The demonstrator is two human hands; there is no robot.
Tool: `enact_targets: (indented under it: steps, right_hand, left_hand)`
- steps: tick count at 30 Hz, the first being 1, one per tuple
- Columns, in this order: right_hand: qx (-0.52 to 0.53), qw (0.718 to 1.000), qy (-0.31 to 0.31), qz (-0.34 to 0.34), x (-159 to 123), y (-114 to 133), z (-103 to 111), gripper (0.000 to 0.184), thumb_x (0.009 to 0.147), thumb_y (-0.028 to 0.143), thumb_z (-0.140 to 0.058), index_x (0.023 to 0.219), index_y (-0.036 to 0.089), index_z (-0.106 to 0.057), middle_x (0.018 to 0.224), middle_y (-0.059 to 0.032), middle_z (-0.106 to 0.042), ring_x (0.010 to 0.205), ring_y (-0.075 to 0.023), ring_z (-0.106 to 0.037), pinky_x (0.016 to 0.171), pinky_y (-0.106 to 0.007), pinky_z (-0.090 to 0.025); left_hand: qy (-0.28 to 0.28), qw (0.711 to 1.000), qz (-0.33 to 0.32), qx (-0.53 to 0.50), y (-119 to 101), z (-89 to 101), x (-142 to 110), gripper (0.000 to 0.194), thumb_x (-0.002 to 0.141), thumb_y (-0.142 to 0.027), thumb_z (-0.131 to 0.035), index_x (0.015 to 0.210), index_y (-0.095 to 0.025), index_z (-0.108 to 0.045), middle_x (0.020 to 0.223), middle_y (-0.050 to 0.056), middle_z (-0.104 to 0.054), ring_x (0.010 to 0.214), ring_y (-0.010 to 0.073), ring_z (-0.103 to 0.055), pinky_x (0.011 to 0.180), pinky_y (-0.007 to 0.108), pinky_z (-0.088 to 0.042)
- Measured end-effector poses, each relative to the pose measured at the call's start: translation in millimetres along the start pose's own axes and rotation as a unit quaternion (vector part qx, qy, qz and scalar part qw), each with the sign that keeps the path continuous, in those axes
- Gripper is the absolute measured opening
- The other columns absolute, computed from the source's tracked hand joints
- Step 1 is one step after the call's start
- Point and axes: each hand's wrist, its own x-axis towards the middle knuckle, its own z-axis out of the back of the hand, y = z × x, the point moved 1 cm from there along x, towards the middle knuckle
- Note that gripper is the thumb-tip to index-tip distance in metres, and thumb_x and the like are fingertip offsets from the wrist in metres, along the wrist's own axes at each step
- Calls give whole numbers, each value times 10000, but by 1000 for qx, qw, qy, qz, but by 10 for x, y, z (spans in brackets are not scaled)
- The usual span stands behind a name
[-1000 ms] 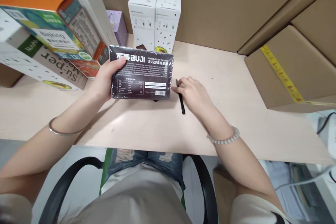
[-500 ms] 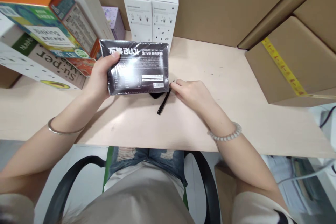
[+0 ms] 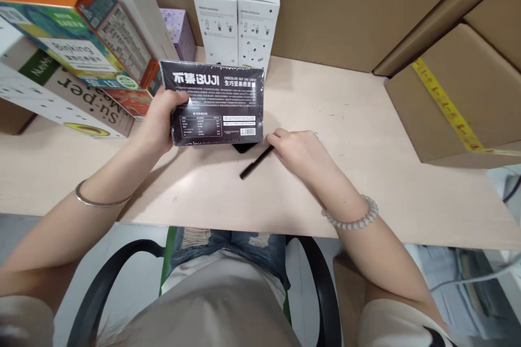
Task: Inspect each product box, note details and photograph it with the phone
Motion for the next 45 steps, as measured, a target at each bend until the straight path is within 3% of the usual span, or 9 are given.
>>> enact_targets:
  steps: [11, 17, 19, 23, 27, 32, 35, 41, 45]
  right_hand:
    - [53, 992, 80, -86, -105, -40, 131, 222, 845, 116, -540, 946, 239, -696, 721, -60, -733, 658, -246, -617, 621, -355, -336]
    - [179, 979, -81, -52, -165, -111, 157, 104, 841, 181, -590, 885, 269, -620, 665, 1, -674, 590, -199, -582, 609, -347, -385]
    - [275, 948, -157, -30, -177, -114, 119, 84, 832, 210, -621, 857, 284, -590, 636, 29, -650, 556, -175, -582, 582, -329, -421]
    - [441, 843, -308, 4, -165, -67, -43, 148, 893, 365, -703, 847, 300, -578, 628, 52, -672, 479, -158, -607, 493, -316, -466]
    - [503, 779, -373, -25, -122, 37, -193, 194, 954, 477, -743, 921, 323, -629, 675, 47, -746, 533, -202, -726, 525, -365, -592]
    - [490, 768, -403, -92, -76, 111, -226, 241, 993, 575, -725, 983, 339, -677, 804, 1, -804, 655, -240, -782, 645, -439, -659]
    - [471, 778, -402, -104, -59, 114, -207, 243, 1014, 564, -701, 1035, 321, -700, 897, -15, -824, 673, -226, -780, 640, -422, -646]
    - [418, 813, -400, -66, -48, 118, -148, 279, 1009, 475, -699, 824, 286, -612, 673, 28, -721, 519, -147, -641, 508, -316, -508]
    - [425, 806, -402, -86, -49, 136, -154, 212, 1017, 464, -671, 903, 288, -643, 790, 9, -780, 553, -147, -654, 546, -322, -535]
  left_hand:
    - [52, 998, -14, 26, -9, 3, 23, 608, 644, -346, -875, 1157, -251, -563, 1157, 58, -759, 1212, 336, -723, 1071, 478, -610]
    - [56, 996, -55, 41, 105, 99, 160, 611, 635, -409, -905, 1129, -252, -581, 1182, 65, -763, 1183, 349, -747, 1064, 524, -643]
    - [56, 995, -77, 42, 125, 123, 175, 631, 629, -435, -942, 1127, -268, -592, 1189, 52, -765, 1200, 338, -739, 1089, 514, -634]
    - [61, 987, -131, 66, 126, 121, 140, 714, 626, -556, -1009, 1159, -288, -617, 1197, 40, -761, 1221, 336, -730, 1140, 541, -609]
    - [67, 978, -170, 99, 97, 81, 76, 781, 652, -679, -996, 1208, -281, -618, 1198, 58, -744, 1250, 362, -722, 1147, 584, -602]
    - [72, 968, -202, 131, 52, 68, 29, 801, 666, -705, -986, 1232, -278, -613, 1197, 59, -746, 1248, 362, -722, 1161, 589, -598]
    - [80, 967, -203, 131, 36, 65, 9, 792, 677, -686, -986, 1239, -267, -615, 1196, 66, -742, 1255, 368, -715, 1175, 600, -585]
    - [82, 970, -193, 119, 25, 44, -25, 741, 694, -611, -999, 1225, -267, -613, 1201, 63, -736, 1307, 372, -688, 1202, 593, -567]
    - [85, 968, -200, 127, 43, 49, -11, 746, 695, -629, -988, 1230, -273, -610, 1197, 57, -744, 1296, 365, -699, 1200, 594, -571]
